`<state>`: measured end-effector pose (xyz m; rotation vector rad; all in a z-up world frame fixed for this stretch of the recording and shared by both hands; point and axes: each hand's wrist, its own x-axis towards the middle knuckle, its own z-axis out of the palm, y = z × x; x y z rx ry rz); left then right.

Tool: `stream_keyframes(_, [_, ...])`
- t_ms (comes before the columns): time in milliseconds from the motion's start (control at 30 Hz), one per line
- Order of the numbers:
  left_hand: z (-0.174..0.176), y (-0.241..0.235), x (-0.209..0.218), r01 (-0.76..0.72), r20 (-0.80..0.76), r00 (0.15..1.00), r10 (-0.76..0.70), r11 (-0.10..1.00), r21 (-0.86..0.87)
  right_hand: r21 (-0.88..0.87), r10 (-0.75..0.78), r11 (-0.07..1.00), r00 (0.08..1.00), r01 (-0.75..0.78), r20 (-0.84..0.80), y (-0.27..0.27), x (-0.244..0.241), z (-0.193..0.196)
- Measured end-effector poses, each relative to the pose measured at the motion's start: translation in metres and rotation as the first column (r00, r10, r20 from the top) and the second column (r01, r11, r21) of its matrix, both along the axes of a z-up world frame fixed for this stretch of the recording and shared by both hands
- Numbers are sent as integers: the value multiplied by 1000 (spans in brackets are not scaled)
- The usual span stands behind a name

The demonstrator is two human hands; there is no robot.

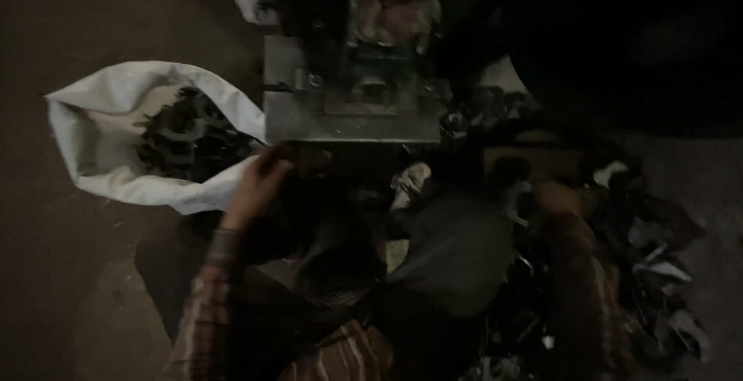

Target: Feeding metal brackets into a press machine and collecting processed parts into a sack.

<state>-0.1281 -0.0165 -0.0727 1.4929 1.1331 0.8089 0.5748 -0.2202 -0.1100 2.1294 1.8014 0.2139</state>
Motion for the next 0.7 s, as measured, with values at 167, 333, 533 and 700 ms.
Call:
stream_keyframes(167, [76, -39, 103, 163, 127, 980, -155, 985, -58, 47, -27, 998, 997, 30, -74, 26, -37, 68])
stream_keyframes(333, [97, -46, 179, 106, 144, 975, -170, 923, 369, 231, -92, 939, 835, 254, -542, 120, -279, 173])
stream_keyframes(533, [45, -7, 157, -74, 16, 997, 73, 931, 356, 287, 8, 895, 631, 341, -776, 172, -379, 149])
stream_keyframes(700, [38, 24, 145, -7, 51, 999, -3, 980, 200, 64, -133, 918, 456, 392, -880, 192, -367, 107])
